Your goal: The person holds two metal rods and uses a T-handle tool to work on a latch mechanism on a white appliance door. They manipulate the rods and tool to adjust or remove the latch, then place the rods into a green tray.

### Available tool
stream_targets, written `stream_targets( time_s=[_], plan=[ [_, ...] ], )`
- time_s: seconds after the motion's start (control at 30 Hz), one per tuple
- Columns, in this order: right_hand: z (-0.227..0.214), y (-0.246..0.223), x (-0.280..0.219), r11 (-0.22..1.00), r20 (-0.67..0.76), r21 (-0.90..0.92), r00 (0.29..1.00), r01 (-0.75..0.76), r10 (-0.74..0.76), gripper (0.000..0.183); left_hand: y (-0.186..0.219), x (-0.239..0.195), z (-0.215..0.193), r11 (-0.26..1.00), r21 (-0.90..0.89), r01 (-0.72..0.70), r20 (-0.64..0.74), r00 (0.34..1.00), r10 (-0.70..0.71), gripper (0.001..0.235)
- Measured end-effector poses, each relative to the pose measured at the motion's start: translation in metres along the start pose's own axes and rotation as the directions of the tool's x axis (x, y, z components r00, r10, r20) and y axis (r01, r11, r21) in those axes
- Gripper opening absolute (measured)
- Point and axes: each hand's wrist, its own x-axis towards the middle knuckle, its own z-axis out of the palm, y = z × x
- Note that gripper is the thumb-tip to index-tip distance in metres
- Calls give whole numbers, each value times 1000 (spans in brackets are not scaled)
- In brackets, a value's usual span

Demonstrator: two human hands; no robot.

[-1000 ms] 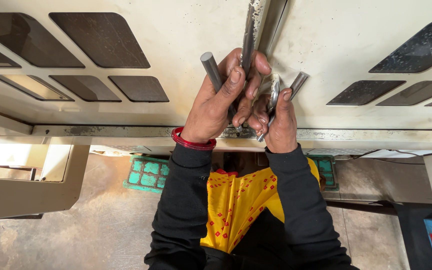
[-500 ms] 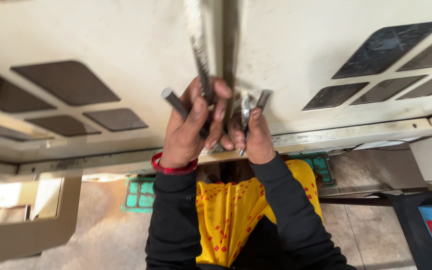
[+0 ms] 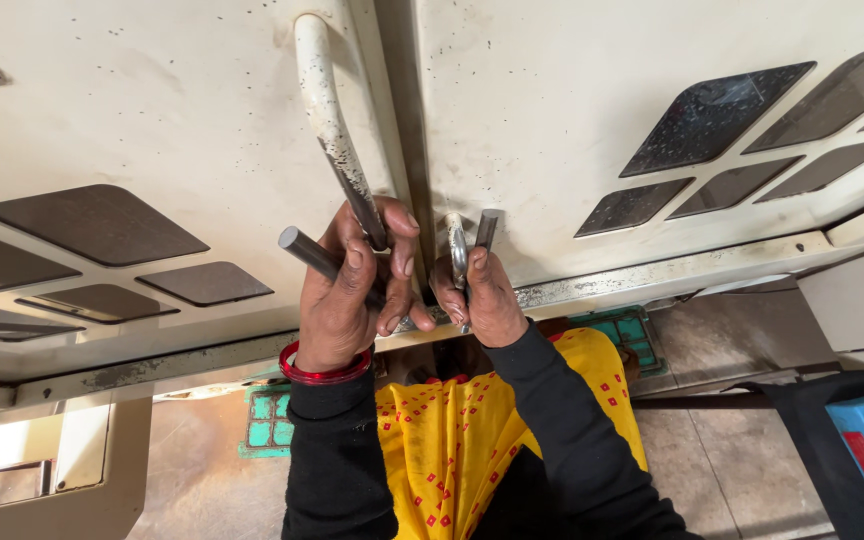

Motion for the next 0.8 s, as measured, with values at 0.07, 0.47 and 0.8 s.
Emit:
stream_targets(
  time_s=[0.07, 0.47, 0.8],
  plan=[
    [-1, 1, 0, 1000, -3, 1, 1000, 0, 0, 82, -1, 0, 0, 1000, -13, -2, -5, 1000, 2, 55],
    [-2, 2, 0, 1000, 23, -9, 1000, 11, -10, 83, -4, -1, 0, 1000, 7, -28, -13, 1000, 28, 54],
    [-1, 4, 0, 1000, 22, 6, 1000, 18, -18, 82, -6, -1, 1, 999, -9, -51, -9, 999, 51, 53]
  ],
)
